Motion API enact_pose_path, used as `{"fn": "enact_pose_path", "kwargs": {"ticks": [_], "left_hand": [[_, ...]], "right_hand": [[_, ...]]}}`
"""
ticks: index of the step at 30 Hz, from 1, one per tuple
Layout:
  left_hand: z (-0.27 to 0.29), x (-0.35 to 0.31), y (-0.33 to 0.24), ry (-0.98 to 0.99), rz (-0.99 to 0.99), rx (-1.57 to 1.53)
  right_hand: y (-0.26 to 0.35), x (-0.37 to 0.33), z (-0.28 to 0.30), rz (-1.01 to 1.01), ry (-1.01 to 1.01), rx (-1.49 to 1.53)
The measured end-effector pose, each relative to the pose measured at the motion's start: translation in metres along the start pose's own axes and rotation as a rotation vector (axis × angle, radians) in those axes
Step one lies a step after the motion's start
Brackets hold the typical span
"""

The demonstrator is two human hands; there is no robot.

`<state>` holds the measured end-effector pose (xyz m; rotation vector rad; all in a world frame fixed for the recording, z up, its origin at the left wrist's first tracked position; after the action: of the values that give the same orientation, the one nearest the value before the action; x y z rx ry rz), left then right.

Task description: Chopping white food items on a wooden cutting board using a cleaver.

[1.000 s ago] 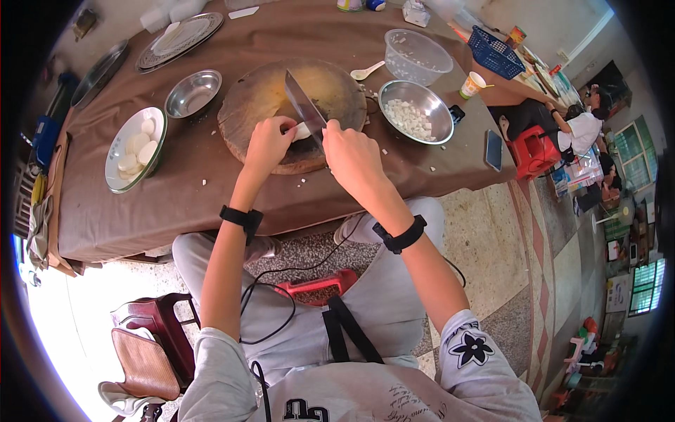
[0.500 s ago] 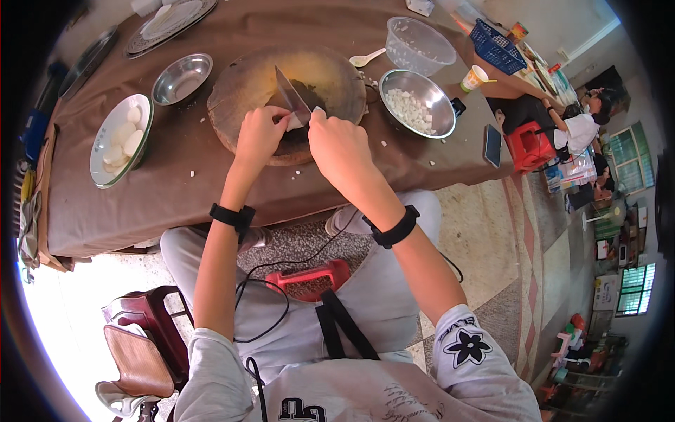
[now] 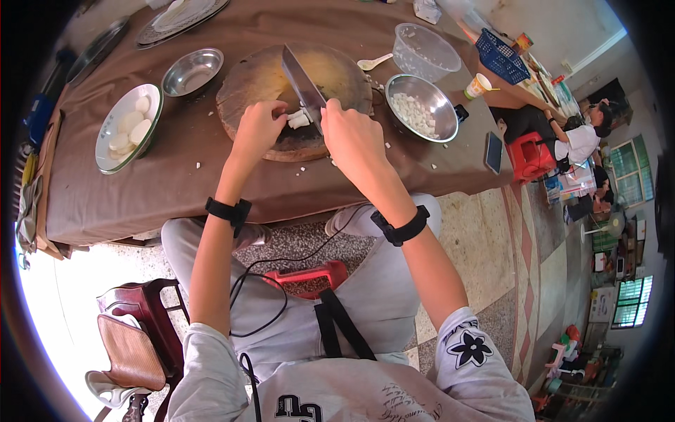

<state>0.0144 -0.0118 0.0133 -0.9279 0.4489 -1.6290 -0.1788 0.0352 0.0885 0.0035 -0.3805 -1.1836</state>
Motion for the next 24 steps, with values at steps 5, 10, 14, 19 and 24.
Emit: {"fn": "enact_pose_path", "kwargs": {"ticks": [5, 10, 14, 19, 24], "left_hand": [[-0.001, -0.006, -0.005, 0.017, -0.040, 0.081], [-0.008, -0.014, -0.006, -0.027, -0.077, 0.131], [-0.011, -0.017, -0.003, -0.048, -0.079, 0.132], [-0.011, -0.021, -0.007, -0.058, -0.074, 0.142], [-0.013, -0.020, -0.009, -0.062, -0.043, 0.152]], "right_hand": [[0.000, -0.004, -0.009, 0.043, -0.030, -0.009], [0.001, -0.003, -0.015, 0.031, 0.018, -0.007], [0.003, -0.004, -0.016, 0.060, 0.009, -0.016], [0.007, -0.001, -0.018, 0.019, 0.029, 0.005], [0.007, 0.003, -0.032, 0.065, -0.023, 0.017]]}}
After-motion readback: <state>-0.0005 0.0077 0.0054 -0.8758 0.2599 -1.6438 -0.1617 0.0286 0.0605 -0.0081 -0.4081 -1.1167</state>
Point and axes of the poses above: each hand's wrist, its own x-axis towards the middle knuckle, its own z-axis out of the back of the hand, y = z × x, the point moved 2 cm from there along x, towards the middle knuckle, and after that the axes turned 4 degrees about x, right-handed, at the moved point
